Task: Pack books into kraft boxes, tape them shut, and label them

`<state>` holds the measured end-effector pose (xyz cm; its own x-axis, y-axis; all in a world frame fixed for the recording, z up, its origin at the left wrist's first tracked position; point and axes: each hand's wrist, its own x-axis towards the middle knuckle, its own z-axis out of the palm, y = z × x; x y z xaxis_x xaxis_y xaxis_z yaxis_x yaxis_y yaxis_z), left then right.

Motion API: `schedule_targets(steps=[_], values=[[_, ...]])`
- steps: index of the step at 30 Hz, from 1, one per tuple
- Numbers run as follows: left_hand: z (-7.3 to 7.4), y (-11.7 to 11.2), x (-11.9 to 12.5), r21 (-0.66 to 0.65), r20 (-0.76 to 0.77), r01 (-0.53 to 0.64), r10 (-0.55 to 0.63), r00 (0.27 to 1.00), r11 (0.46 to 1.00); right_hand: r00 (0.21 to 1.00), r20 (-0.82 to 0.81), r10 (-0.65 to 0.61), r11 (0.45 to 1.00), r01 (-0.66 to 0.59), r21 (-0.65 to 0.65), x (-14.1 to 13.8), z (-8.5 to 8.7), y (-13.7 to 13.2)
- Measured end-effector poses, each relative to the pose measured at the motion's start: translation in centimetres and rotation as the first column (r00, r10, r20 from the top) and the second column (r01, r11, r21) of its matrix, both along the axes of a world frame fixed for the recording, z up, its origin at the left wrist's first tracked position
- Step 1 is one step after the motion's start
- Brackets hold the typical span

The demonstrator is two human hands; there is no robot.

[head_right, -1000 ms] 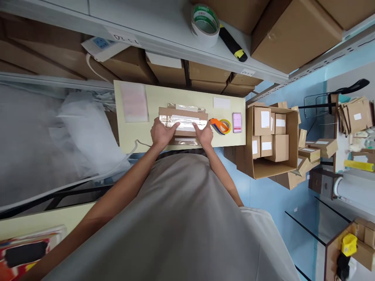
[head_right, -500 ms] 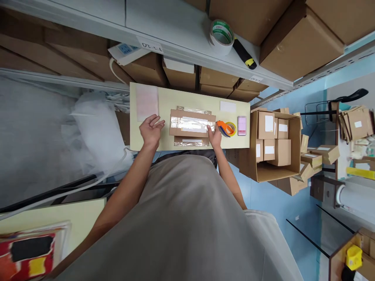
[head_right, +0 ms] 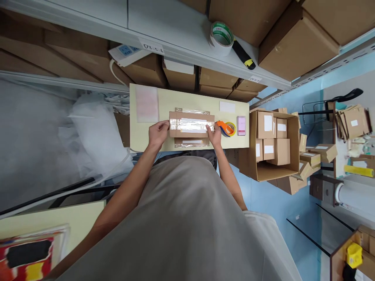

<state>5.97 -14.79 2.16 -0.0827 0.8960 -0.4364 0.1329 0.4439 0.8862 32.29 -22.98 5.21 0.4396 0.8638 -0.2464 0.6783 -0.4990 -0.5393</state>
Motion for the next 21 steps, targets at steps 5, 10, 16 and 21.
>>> schedule_targets(steps=[5, 10, 16, 21], values=[[2.3, 1.0, -0.9, 0.141, -0.179, 0.108, -0.082, 0.980, 0.984, 1.000, -0.012, 0.005, 0.998, -0.004, 0.070, 0.3, 1.8, 0.6], [3.5, 1.3, -2.2, 0.285, -0.227, 0.145, -0.081, 0.971, 0.947, 0.999, -0.022, -0.049, 0.993, 0.051, 0.109, 0.8, 2.1, 0.3], [-0.2, -0.7, -2.3, 0.056, -0.345, 0.246, -0.213, 0.914, 0.968, 0.961, -0.273, -0.050, 0.997, 0.065, 0.047, 0.2, -1.3, -2.2], [-3.8, -0.6, -3.0, -0.166, -0.330, 0.177, -0.224, 0.917, 0.970, 0.926, -0.362, -0.104, 0.993, 0.078, -0.087, 1.2, -3.5, -3.5]])
